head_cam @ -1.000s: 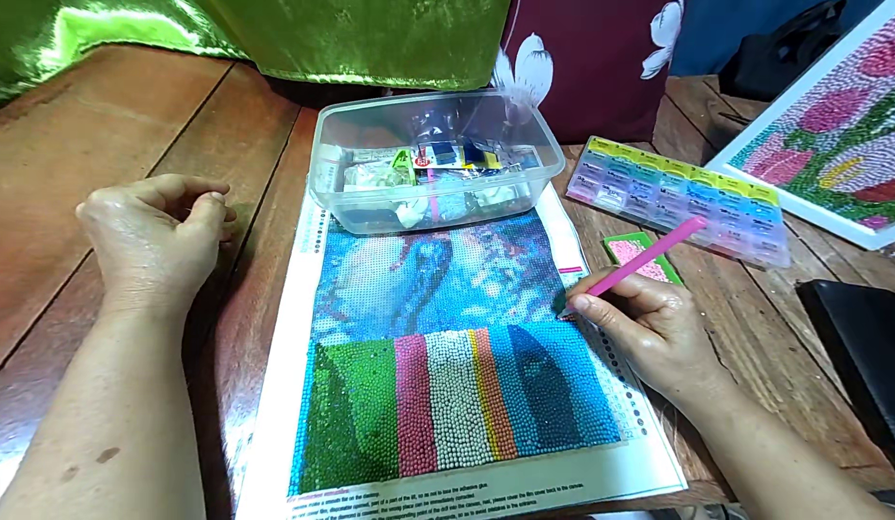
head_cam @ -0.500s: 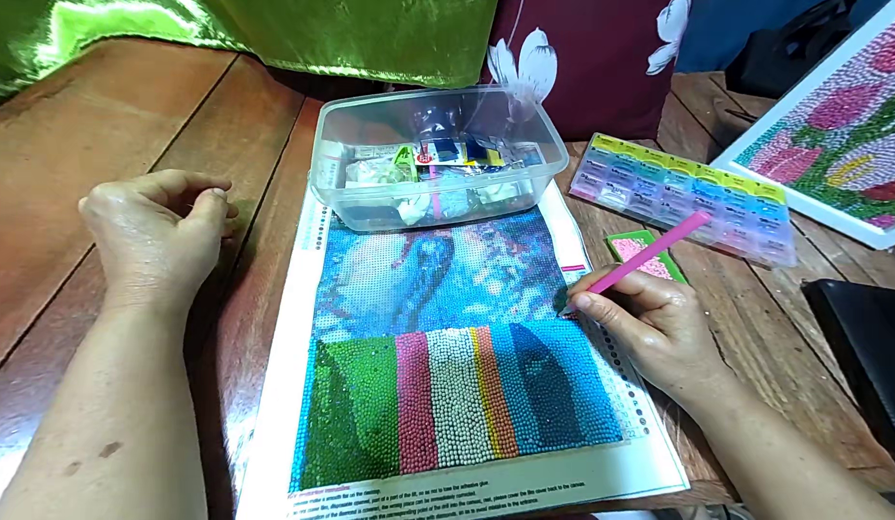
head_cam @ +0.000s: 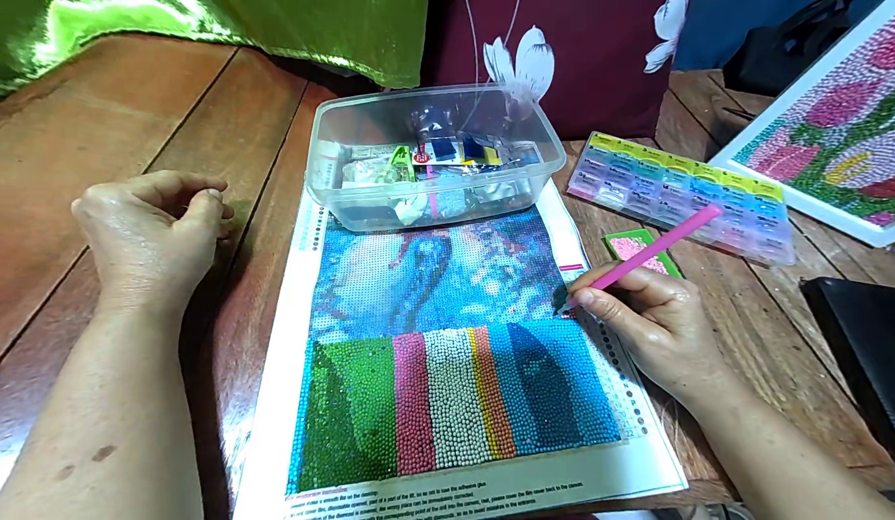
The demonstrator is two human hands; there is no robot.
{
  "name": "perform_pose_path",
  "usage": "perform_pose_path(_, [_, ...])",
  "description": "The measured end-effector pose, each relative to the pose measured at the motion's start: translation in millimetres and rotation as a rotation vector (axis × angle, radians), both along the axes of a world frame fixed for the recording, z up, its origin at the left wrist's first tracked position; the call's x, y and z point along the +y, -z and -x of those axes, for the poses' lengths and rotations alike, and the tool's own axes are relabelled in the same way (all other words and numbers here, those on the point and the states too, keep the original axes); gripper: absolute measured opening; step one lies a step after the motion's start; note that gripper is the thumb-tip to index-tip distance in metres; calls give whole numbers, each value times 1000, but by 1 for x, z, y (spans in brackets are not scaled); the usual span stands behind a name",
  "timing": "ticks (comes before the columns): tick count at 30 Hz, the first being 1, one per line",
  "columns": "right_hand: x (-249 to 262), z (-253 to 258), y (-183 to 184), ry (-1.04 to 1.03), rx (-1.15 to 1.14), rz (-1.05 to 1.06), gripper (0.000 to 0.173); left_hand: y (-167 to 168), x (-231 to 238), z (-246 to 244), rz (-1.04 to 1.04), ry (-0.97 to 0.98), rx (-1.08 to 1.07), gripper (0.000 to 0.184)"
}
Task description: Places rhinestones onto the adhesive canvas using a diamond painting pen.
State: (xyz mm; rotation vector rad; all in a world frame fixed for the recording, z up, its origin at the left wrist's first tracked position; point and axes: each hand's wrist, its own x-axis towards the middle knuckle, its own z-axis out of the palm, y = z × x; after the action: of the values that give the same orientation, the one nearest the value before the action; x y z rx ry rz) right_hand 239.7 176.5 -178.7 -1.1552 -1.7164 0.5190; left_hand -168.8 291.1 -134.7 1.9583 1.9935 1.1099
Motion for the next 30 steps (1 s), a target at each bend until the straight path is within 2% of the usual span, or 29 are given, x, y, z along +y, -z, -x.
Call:
perform_pose_path(5, [-1, 1, -2, 40, -1, -5, 13, 0, 0, 1, 8, -3, -3, 32])
perform_pose_path(9, [-3, 1, -17, 54, 18, -27, 13, 1, 1, 1, 1, -1, -10, 31])
perform_pose_path(12, [-3, 0, -33, 75, -117, -17, 21, 1, 2, 2, -2, 19, -18, 31])
perform_pose_path(16, [-6, 0, -48, 144, -294, 105, 23, 1, 2, 3, -7, 27, -10, 32])
perform_pose_path(21, [-12, -4, -43, 158, -404, 191, 32, 1, 2, 2, -14, 25, -11, 31])
perform_pose_path(26, [-25, -5, -41, 173, -604, 63, 36, 1, 3, 3, -14, 27, -4, 31])
perform_pose_path(30, [-28, -7, -42, 258, -550, 59, 35, 2, 2, 3, -15, 21, -8, 31])
